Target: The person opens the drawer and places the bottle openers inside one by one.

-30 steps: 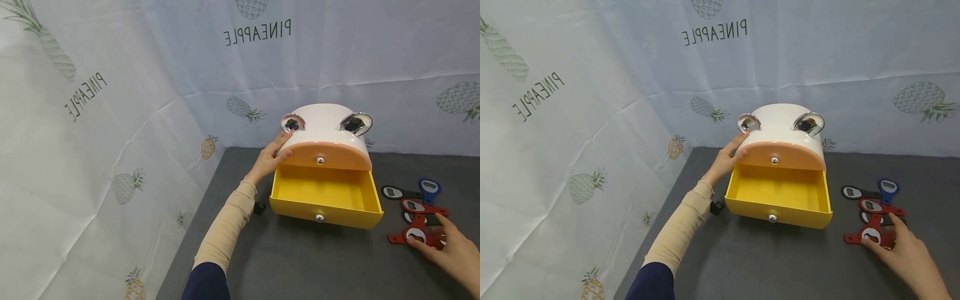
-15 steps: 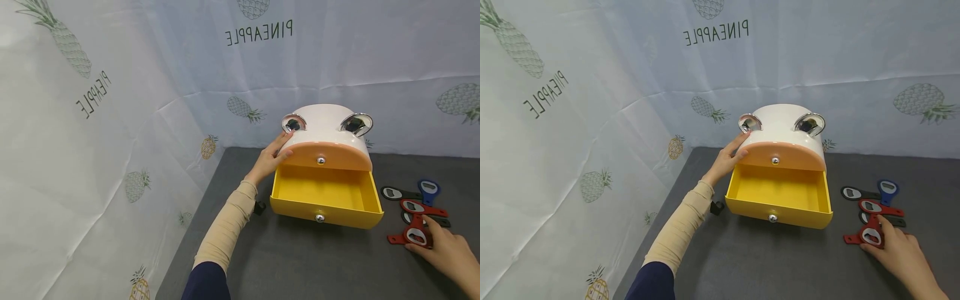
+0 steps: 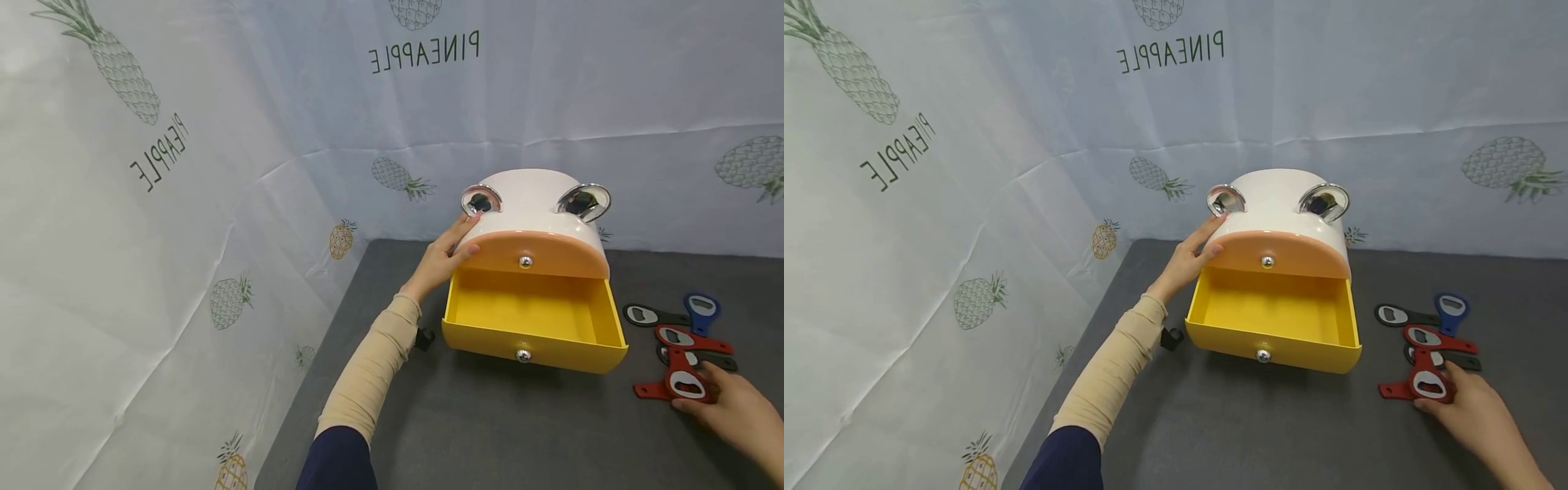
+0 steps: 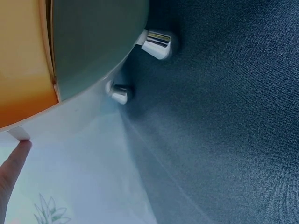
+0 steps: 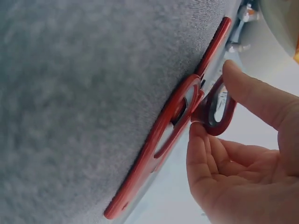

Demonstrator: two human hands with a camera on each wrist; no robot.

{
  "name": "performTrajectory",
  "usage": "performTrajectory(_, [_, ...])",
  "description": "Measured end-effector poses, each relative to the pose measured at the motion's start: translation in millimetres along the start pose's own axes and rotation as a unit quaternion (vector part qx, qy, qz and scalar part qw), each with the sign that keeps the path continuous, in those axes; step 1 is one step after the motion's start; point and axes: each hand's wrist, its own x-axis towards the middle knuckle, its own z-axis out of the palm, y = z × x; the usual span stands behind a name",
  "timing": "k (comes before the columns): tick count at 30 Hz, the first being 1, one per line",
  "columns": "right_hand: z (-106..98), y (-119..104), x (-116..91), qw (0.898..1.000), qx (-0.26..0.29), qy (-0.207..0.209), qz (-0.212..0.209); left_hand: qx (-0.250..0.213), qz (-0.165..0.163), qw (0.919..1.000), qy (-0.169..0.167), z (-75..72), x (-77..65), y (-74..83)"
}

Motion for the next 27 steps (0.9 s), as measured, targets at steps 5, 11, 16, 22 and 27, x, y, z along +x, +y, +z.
performTrajectory(5, [-3,2,-3,0.998,0.054,0.002,0.007,0.006,0.005,1.0000,0.006,0.0,-0.2,-0.8])
performTrajectory(11, [-2,10,-1,0.987,0.117,0.109,-0.029,0.006,0.008,0.9999,0.004,-0.2,-0.9,-1.0])
performTrajectory(16, [-18,-11,-9,0.956,0.205,0.190,-0.088,0.001,0.011,0.9999,0.002,0.1,-1.4,-1.4])
performTrajectory(22, [-41,-42,-19,0.936,0.228,0.231,-0.134,-0.003,0.011,0.9999,0.003,0.2,-1.5,-2.3])
performTrajectory(27, [-64,-69,-24,0.923,0.254,0.225,-0.183,-0.001,0.011,0.9999,0.004,-0.1,-1.0,-2.0])
